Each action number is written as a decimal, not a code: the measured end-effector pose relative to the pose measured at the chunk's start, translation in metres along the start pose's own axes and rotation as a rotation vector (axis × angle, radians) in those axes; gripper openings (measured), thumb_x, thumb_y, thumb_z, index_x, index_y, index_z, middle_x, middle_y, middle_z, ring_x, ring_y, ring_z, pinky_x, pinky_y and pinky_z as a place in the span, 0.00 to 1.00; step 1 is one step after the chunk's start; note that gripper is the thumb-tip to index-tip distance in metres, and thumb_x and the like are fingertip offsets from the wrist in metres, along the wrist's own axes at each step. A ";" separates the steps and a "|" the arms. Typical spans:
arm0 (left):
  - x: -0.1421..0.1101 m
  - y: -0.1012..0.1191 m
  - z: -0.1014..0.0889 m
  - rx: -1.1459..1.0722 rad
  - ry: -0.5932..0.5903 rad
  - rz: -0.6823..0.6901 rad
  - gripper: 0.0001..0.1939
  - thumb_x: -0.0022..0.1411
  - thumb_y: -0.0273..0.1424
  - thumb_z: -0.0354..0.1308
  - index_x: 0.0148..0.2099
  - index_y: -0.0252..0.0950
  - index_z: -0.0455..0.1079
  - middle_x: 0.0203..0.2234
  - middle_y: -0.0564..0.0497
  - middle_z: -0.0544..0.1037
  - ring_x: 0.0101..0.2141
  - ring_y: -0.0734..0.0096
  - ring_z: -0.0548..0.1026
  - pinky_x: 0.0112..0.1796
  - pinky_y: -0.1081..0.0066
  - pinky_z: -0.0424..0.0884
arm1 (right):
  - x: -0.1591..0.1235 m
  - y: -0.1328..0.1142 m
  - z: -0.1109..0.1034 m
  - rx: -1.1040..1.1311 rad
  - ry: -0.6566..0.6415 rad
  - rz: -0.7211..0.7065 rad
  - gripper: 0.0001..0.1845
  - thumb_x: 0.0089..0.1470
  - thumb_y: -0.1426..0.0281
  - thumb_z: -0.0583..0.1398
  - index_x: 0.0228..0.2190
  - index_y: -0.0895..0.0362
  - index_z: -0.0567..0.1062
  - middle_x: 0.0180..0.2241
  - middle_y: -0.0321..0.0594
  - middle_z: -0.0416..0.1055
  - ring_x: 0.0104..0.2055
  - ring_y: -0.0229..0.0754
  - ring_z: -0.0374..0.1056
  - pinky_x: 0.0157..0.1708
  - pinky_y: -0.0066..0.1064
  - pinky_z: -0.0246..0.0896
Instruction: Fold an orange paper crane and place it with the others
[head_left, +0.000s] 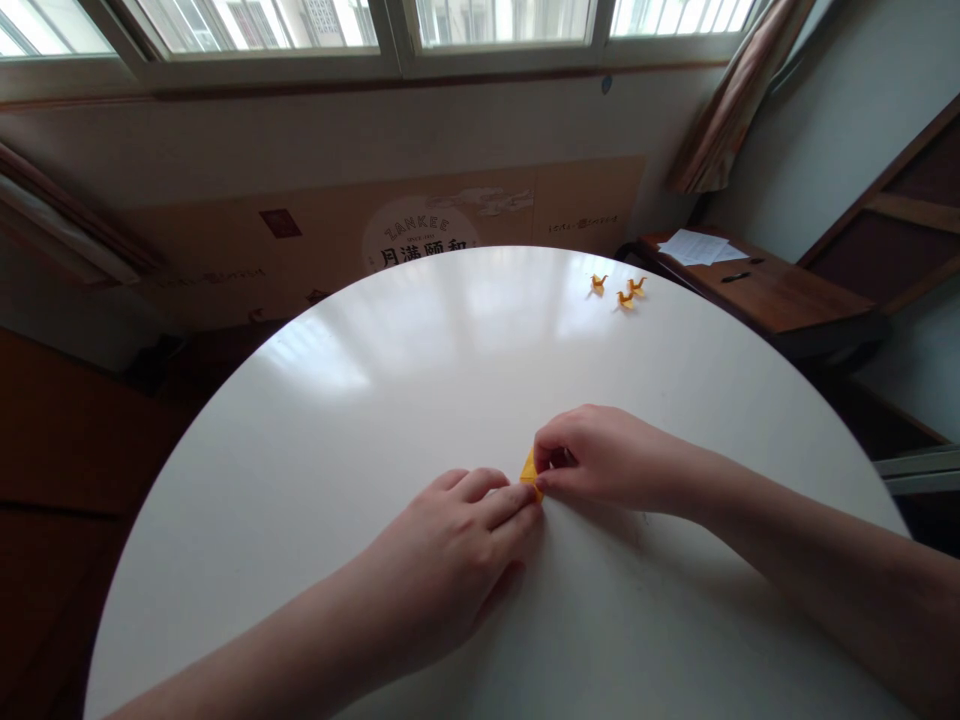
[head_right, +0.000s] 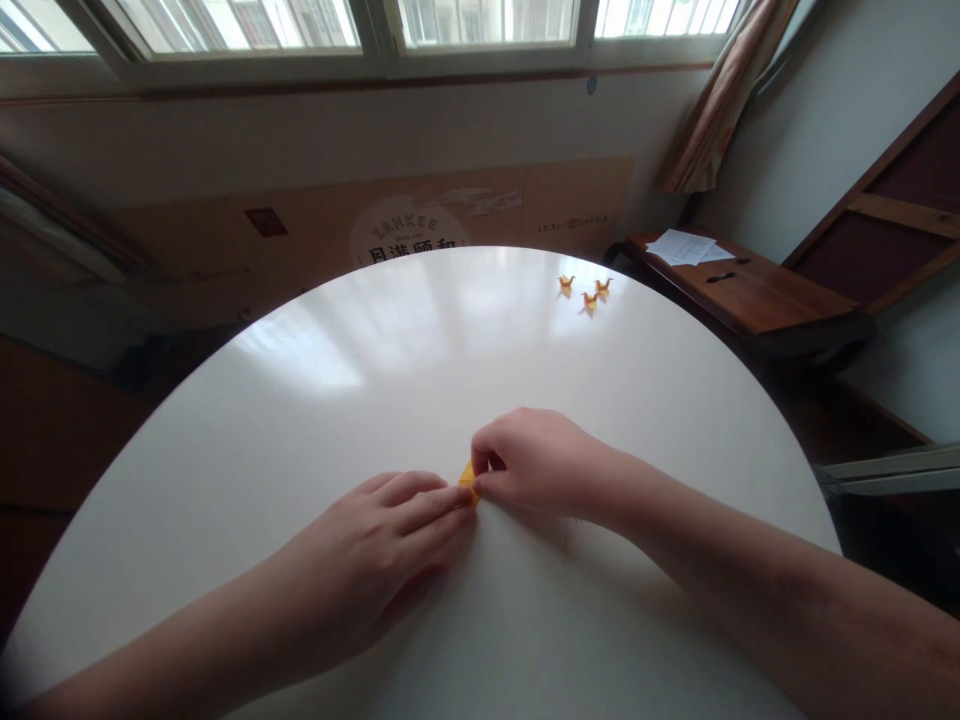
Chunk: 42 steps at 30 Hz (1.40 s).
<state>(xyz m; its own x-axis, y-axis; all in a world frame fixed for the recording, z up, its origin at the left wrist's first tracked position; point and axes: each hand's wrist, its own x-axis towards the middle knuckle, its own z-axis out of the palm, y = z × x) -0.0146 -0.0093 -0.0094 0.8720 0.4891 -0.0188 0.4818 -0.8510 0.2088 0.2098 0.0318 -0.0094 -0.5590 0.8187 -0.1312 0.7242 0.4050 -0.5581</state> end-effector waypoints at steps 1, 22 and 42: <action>0.000 0.000 0.000 -0.002 -0.005 -0.002 0.18 0.70 0.30 0.49 0.60 0.39 0.65 0.58 0.52 0.71 0.52 0.56 0.69 0.52 0.54 0.66 | 0.000 0.000 0.000 0.001 0.009 -0.021 0.05 0.51 0.70 0.61 0.30 0.53 0.80 0.30 0.33 0.76 0.32 0.36 0.68 0.30 0.25 0.54; -0.004 0.018 0.001 0.240 0.000 0.028 0.17 0.68 0.27 0.50 0.57 0.31 0.66 0.31 0.48 0.74 0.28 0.62 0.70 0.23 0.63 0.66 | -0.003 -0.001 0.001 -0.147 0.015 -0.177 0.12 0.54 0.73 0.60 0.32 0.48 0.83 0.34 0.32 0.78 0.36 0.37 0.73 0.33 0.26 0.56; 0.003 0.009 -0.004 0.039 -0.103 -0.185 0.12 0.69 0.31 0.49 0.52 0.39 0.67 0.34 0.50 0.74 0.33 0.63 0.73 0.28 0.68 0.68 | -0.003 -0.008 -0.004 -0.184 -0.024 -0.136 0.12 0.53 0.73 0.59 0.31 0.49 0.83 0.33 0.32 0.79 0.35 0.38 0.72 0.31 0.27 0.54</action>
<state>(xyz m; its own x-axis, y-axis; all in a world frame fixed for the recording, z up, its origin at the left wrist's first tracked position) -0.0080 -0.0143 -0.0041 0.7717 0.6172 -0.1534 0.6356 -0.7563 0.1548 0.2071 0.0276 -0.0010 -0.6644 0.7425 -0.0855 0.7016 0.5802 -0.4136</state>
